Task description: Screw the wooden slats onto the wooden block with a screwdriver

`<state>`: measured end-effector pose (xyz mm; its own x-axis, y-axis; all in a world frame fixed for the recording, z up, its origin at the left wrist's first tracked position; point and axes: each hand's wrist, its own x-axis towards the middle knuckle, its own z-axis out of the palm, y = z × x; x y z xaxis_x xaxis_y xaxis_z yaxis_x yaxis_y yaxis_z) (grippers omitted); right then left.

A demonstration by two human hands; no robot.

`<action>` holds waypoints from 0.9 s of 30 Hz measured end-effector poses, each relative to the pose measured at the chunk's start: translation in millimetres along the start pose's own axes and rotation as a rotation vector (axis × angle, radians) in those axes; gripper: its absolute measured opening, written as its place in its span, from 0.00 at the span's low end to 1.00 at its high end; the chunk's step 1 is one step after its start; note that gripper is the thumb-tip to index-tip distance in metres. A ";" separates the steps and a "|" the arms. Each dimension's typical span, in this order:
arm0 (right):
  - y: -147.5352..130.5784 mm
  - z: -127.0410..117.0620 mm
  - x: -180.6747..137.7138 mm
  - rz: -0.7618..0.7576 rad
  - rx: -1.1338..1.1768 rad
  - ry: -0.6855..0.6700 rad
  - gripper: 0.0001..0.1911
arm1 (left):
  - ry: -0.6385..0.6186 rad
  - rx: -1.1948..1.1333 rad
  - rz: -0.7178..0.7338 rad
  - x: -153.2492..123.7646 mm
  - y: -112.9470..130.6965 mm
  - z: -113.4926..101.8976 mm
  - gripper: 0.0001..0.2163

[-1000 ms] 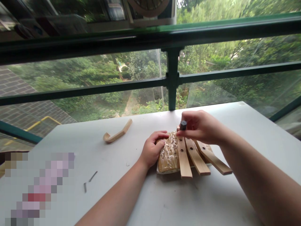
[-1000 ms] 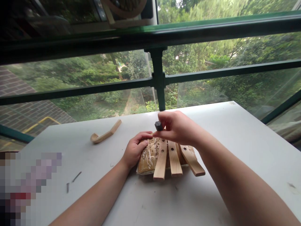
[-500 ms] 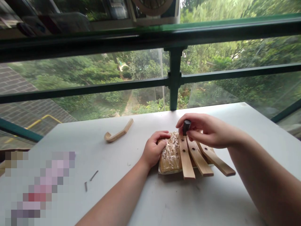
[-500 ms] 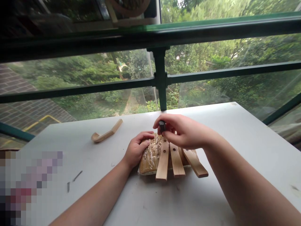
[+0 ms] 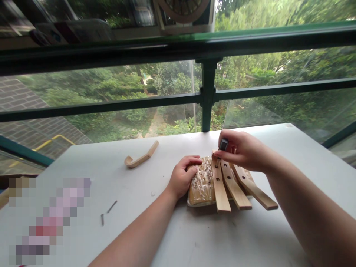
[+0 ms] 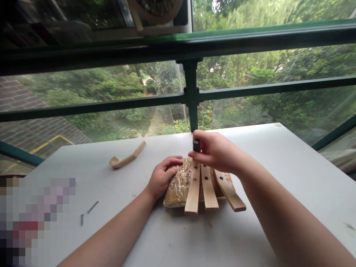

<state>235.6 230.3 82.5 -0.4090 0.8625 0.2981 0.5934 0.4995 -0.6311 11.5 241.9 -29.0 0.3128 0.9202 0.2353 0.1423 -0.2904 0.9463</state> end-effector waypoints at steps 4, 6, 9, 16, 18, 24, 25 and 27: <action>-8.0 -0.4 -1.2 -0.084 0.021 -0.024 0.11 | 0.000 -0.001 0.001 -0.1 0.8 0.3 0.11; -12.1 -1.7 -3.2 -0.120 0.067 -0.100 0.14 | -0.003 -0.005 0.008 -0.2 1.2 0.2 0.11; -14.4 -5.5 -6.9 -0.115 0.128 -0.193 0.20 | -0.004 -0.008 0.001 -0.3 1.0 0.4 0.11; -13.5 -13.8 -7.5 -0.045 0.005 -0.206 0.06 | -0.005 -0.011 -0.006 0.0 -0.1 1.1 0.10; -14.1 -12.9 -6.5 -0.063 -0.078 -0.148 0.04 | 0.003 -0.005 -0.002 0.0 0.6 1.2 0.10; -11.9 -5.1 -5.5 -0.129 -0.168 -0.023 0.10 | 0.003 -0.011 -0.004 -0.2 1.5 3.0 0.11; -11.4 -3.7 -5.4 -0.135 -0.167 0.002 0.11 | 0.006 -0.014 -0.008 -0.5 1.5 3.5 0.11; -11.9 -2.0 -5.8 -0.134 -0.161 0.041 0.12 | 0.018 -0.020 -0.013 -1.1 2.0 4.5 0.11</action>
<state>232.4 219.4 89.8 -0.4651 0.7885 0.4025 0.6401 0.6136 -0.4623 15.7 239.2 -28.3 0.2944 0.9285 0.2262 0.1279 -0.2728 0.9535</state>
